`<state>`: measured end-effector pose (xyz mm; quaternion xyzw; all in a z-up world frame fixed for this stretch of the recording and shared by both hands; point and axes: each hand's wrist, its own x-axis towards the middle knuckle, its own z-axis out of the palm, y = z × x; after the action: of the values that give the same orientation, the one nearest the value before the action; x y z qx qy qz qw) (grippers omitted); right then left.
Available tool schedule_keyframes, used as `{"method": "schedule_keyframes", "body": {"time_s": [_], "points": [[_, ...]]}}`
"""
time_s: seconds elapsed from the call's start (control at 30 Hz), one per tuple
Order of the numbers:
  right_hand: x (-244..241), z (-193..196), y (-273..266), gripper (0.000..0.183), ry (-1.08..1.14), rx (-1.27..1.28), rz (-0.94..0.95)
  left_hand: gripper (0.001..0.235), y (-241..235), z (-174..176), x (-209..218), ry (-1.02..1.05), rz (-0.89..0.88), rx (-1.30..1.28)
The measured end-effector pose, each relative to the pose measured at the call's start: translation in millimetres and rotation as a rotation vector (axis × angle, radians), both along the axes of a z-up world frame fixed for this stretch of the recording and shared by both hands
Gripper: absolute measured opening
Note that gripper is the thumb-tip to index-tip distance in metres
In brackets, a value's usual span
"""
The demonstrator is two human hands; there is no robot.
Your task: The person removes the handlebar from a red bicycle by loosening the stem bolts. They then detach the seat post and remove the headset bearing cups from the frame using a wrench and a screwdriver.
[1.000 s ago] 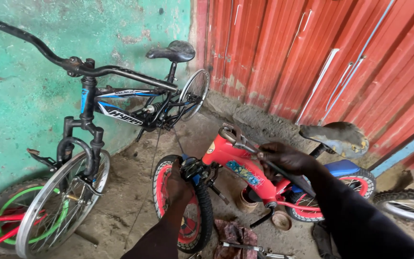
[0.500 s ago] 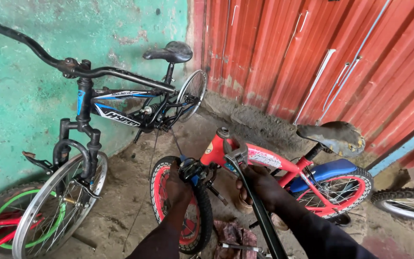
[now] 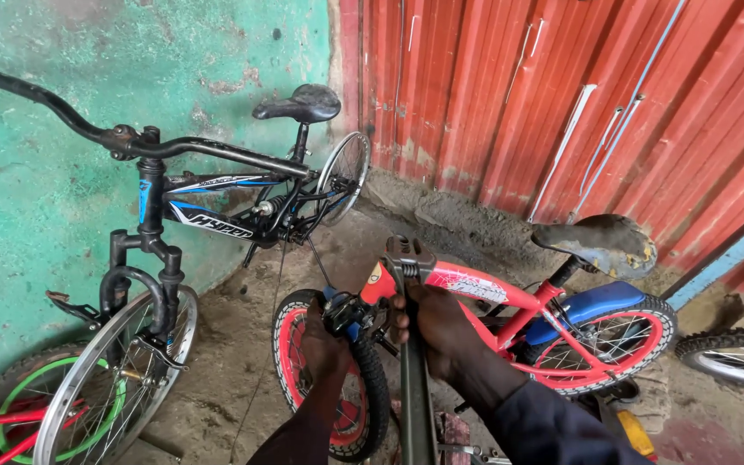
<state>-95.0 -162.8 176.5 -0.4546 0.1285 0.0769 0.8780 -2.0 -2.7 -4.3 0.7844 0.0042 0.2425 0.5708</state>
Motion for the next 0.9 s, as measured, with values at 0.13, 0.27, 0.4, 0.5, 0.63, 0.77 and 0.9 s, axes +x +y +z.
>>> {"method": "schedule_keyframes", "body": {"time_s": [0.13,0.27,0.4,0.5,0.63,0.77,0.9], "points": [[0.1,36.8,13.7,0.025,0.004,-0.147,-0.063,0.070,-8.3,35.5,-15.5,0.176,0.105,-0.156],[0.0,48.8,5.4,0.022,0.012,-0.074,-0.024,0.074,-2.5,27.1,-9.5,0.184,0.053,-0.248],[0.2,44.8,-17.9,0.022,0.024,-0.173,0.106,0.075,4.3,12.2,2.3,0.280,0.019,0.170],[10.9,32.8,-38.1,0.020,0.013,-0.186,0.238,0.079,8.0,14.3,4.1,0.320,-0.004,0.170],[26.3,5.4,-94.7,0.025,-0.029,-0.420,0.425,0.082,14.8,-3.8,19.0,0.378,-0.056,0.187],[94.7,3.9,-132.0,0.050,-0.064,-1.148,0.339,0.073,15.1,6.1,18.6,0.345,-0.078,0.230],[175.6,-61.7,-197.9,0.055,-0.618,-1.897,0.428,0.071,16.3,-5.8,29.0,0.378,-0.067,0.232]]}}
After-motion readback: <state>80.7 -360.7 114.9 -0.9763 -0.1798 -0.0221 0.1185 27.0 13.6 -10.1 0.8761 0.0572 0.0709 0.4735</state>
